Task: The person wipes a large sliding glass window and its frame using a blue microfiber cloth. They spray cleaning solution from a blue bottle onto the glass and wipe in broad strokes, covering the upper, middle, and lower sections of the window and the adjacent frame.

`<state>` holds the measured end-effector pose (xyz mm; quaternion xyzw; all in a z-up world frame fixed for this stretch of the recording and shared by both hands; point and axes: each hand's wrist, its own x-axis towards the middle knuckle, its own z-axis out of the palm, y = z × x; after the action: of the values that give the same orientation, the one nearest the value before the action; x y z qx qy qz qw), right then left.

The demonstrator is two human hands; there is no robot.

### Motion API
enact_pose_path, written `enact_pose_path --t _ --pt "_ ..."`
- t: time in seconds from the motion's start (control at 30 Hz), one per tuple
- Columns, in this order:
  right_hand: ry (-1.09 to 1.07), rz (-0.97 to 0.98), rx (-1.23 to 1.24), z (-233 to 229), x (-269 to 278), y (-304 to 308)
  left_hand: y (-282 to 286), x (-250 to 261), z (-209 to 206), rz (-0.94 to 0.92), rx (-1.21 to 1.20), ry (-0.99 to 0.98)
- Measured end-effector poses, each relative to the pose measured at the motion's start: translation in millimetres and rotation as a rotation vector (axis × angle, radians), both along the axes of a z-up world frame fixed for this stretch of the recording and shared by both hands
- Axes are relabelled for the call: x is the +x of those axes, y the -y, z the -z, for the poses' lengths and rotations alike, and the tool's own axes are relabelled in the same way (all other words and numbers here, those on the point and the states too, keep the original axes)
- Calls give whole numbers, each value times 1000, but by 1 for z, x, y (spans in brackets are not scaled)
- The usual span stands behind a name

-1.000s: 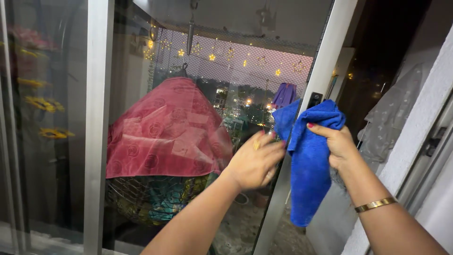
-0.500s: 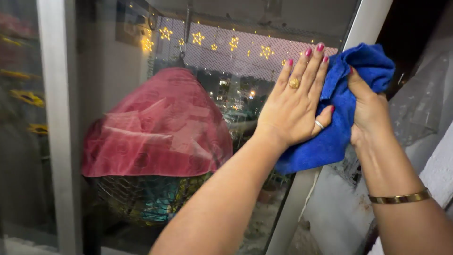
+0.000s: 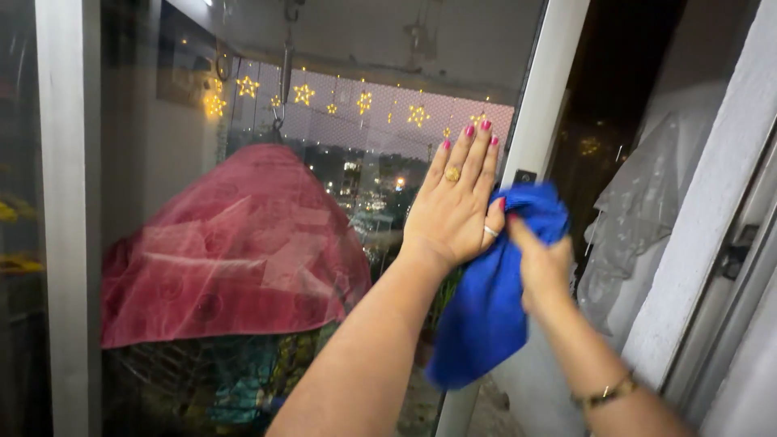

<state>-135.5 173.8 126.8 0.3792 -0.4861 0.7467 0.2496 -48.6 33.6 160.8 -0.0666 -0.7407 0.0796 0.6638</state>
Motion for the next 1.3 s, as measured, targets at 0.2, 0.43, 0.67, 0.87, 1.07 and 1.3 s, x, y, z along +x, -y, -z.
enact_pose_path --t 0.2,0.43,0.67,0.87,1.07,1.3 --pt "-115 -5 24 -124 -4 12 -1 -4 2 81 22 -45" --pt "-133 193 70 -92 3 6 3 6 0 17 15 15" --pt "-111 774 192 -2 -12 0 5 13 -3 38 1 56" --pt "-122 736 218 -33 -20 1 7 0 2 94 20 -27" --pt "-176 264 158 -136 -26 5 2 1 2 32 17 34" --pt "-349 551 198 -54 -31 -10 0 3 0 16 35 -5"
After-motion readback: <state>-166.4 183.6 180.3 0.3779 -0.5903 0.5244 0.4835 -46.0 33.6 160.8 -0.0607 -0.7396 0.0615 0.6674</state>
